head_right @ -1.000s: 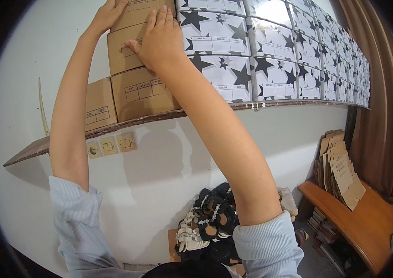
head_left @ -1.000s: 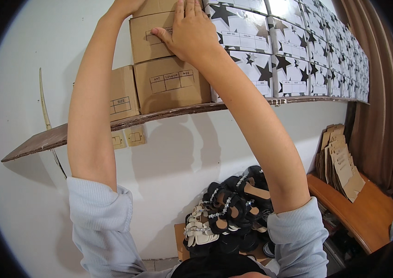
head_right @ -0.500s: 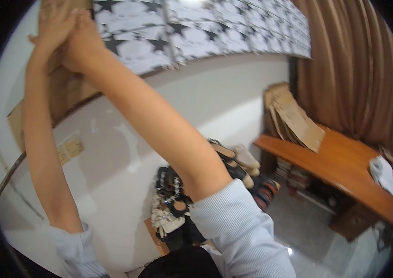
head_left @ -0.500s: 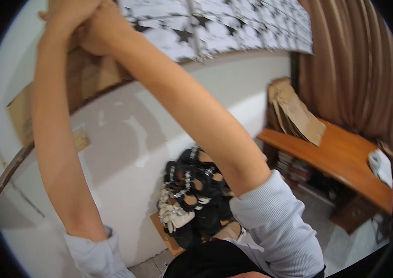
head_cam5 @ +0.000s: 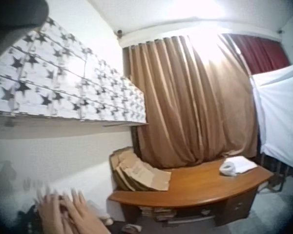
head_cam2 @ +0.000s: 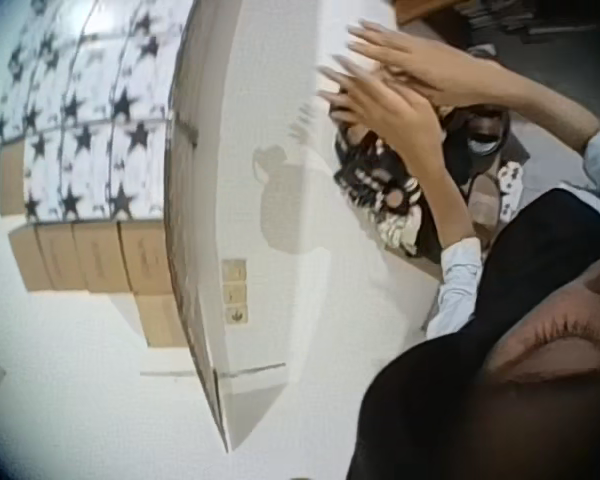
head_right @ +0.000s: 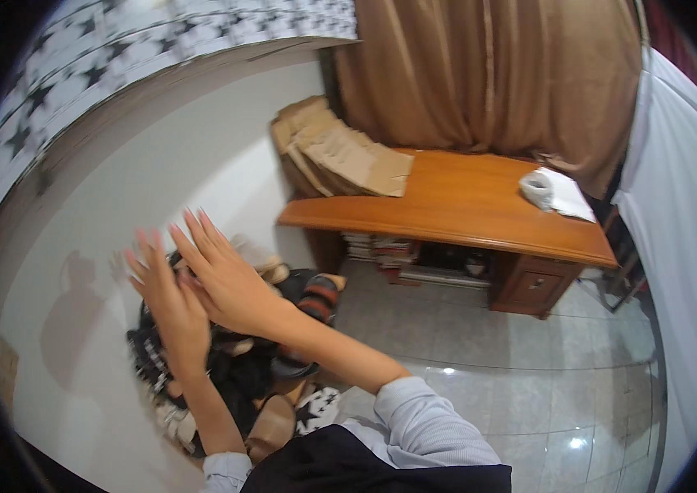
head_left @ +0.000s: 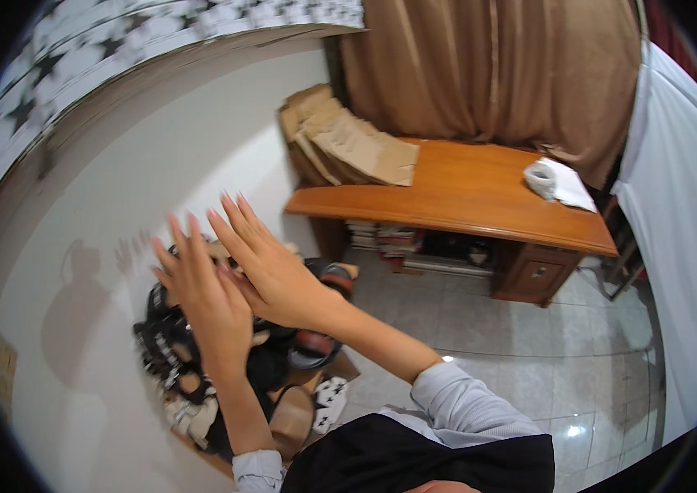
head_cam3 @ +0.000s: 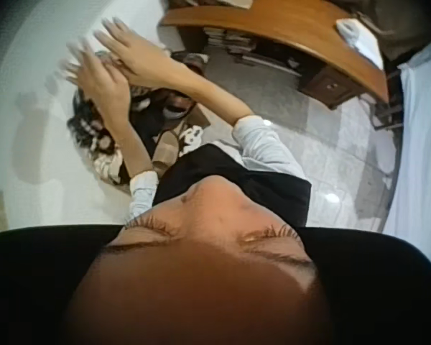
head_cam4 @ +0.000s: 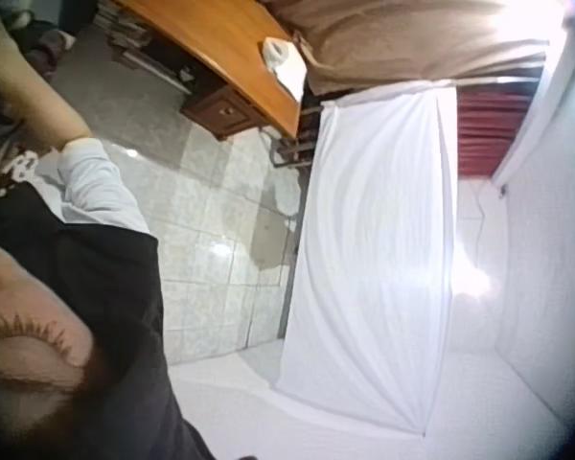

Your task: The person folds flat cardboard sheets into shoe boxes by hand, then stacks the assembled shoe boxes on a shelf.

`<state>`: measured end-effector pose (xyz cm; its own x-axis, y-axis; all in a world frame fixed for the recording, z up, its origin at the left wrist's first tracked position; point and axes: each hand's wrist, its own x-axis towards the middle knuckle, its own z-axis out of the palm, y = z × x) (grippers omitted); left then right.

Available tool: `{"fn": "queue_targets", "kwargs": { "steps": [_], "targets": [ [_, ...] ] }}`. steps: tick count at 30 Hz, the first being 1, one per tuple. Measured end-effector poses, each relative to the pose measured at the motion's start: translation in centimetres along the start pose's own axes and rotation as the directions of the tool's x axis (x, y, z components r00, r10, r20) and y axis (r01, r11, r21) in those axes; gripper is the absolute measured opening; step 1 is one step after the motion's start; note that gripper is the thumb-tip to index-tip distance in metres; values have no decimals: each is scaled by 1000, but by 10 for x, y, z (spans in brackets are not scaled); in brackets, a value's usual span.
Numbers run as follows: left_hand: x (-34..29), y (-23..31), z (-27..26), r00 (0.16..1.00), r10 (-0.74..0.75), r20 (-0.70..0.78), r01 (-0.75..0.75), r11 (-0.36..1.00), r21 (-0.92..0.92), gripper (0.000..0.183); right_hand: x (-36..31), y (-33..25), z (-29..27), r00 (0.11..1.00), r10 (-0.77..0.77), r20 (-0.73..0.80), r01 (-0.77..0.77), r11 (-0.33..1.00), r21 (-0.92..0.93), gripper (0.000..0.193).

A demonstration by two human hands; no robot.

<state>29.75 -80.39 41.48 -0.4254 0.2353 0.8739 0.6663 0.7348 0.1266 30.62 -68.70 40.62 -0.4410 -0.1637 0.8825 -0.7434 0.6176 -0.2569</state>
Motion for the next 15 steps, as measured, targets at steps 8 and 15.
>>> {"fn": "queue_targets", "kwargs": {
  "steps": [8, 15],
  "targets": [
    [-99, 141, 214, 793, 54, 607, 109, 968, -228, 60, -198, 137, -120, 864, 474, 169, -395, 848, -354, 67],
    [-123, 243, 338, 702, 173, 691, 201, 882, -426, 63, -269, 209, -215, 668, 737, 107, -585, 608, -536, 65]
  ]
}}
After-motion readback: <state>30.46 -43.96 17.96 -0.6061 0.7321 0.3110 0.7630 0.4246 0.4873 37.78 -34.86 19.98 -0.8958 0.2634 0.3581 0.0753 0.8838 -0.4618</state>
